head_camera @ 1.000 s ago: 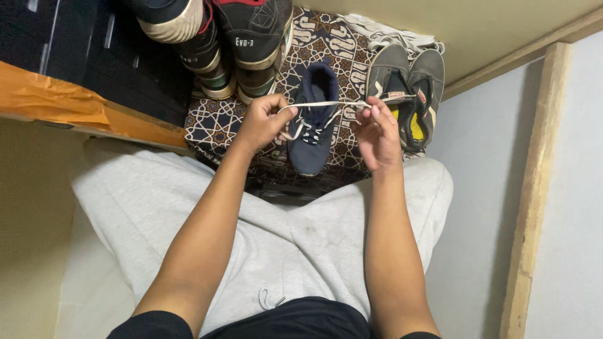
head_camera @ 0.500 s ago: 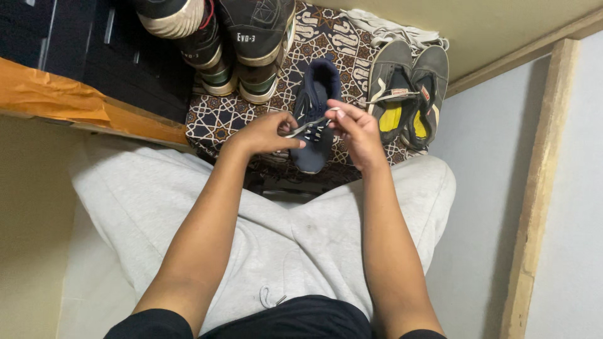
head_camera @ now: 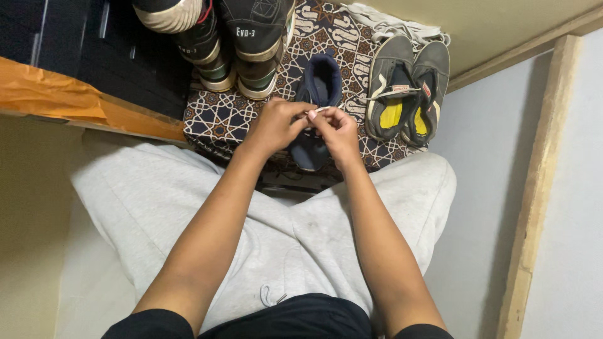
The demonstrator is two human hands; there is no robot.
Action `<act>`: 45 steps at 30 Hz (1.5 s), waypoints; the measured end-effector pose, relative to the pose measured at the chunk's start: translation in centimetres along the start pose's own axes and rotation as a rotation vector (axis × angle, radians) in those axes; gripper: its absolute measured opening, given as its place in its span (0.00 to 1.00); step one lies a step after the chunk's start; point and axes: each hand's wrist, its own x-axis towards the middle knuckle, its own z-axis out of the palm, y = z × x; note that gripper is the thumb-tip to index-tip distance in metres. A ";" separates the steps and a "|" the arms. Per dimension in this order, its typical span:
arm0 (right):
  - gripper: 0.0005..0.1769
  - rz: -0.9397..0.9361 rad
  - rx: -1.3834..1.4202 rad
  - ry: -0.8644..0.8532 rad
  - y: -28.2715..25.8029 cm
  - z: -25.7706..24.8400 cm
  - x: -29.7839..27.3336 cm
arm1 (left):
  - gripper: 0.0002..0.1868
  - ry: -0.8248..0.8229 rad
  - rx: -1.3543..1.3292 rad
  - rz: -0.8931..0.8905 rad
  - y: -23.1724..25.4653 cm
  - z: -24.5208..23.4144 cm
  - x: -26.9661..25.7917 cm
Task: The person unlaces a blue sneaker, then relaces it by threading the laces through the eyelets and tying a knot. The person then picks up a gray sneaker and begins to unlace it.
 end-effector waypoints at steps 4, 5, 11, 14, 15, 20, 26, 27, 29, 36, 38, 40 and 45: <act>0.21 0.109 0.022 0.084 -0.4 -0.1 1.0 | 0.08 0.087 -0.358 -0.333 -0.8 -1.7 -0.2; 0.23 0.094 -0.016 0.077 -0.6 -0.1 1.0 | 0.09 0.169 -0.578 -0.384 -0.7 -2.1 0.1; 0.25 0.025 -0.378 0.076 -0.7 1.1 0.6 | 0.12 -0.146 -1.652 -0.293 0.3 -7.0 -1.0; 0.25 -0.128 -0.704 0.093 -0.9 1.1 0.5 | 0.11 -0.362 -1.570 -0.380 0.7 -7.5 -1.3; 0.26 -0.212 -0.853 0.101 -1.0 1.1 0.5 | 0.11 -0.400 -1.502 -0.434 0.6 -7.3 -1.3; 0.24 -0.127 -1.176 0.102 -1.0 1.7 0.7 | 0.07 -0.304 -1.090 -0.688 -1.3 -4.9 -0.5; 0.19 -0.284 -1.061 0.026 -1.2 0.8 0.3 | 0.08 0.132 -0.088 -0.433 -4.4 0.7 -1.9; 0.18 -0.324 -1.029 0.013 -1.2 0.6 0.4 | 0.09 0.201 0.032 -0.375 -4.8 1.4 -2.0; 0.19 -0.313 -0.995 0.002 -1.1 0.6 0.4 | 0.09 0.194 -0.009 -0.355 -5.1 2.7 -2.2; 0.13 -0.231 -1.097 0.042 -0.5 1.3 0.7 | 0.09 -0.042 0.084 -0.653 -3.7 4.3 -2.4; 0.13 -0.206 -1.142 0.041 -0.4 1.5 0.9 | 0.10 -0.011 0.051 -0.602 -3.7 4.6 -2.6; 0.14 -0.202 -1.179 0.041 -0.3 1.5 1.2 | 0.11 0.010 0.013 -0.562 -4.0 4.9 -2.7; 0.14 -0.254 -1.137 0.059 -0.2 1.5 1.2 | 0.13 -0.022 -0.041 -0.586 -4.8 5.7 -3.5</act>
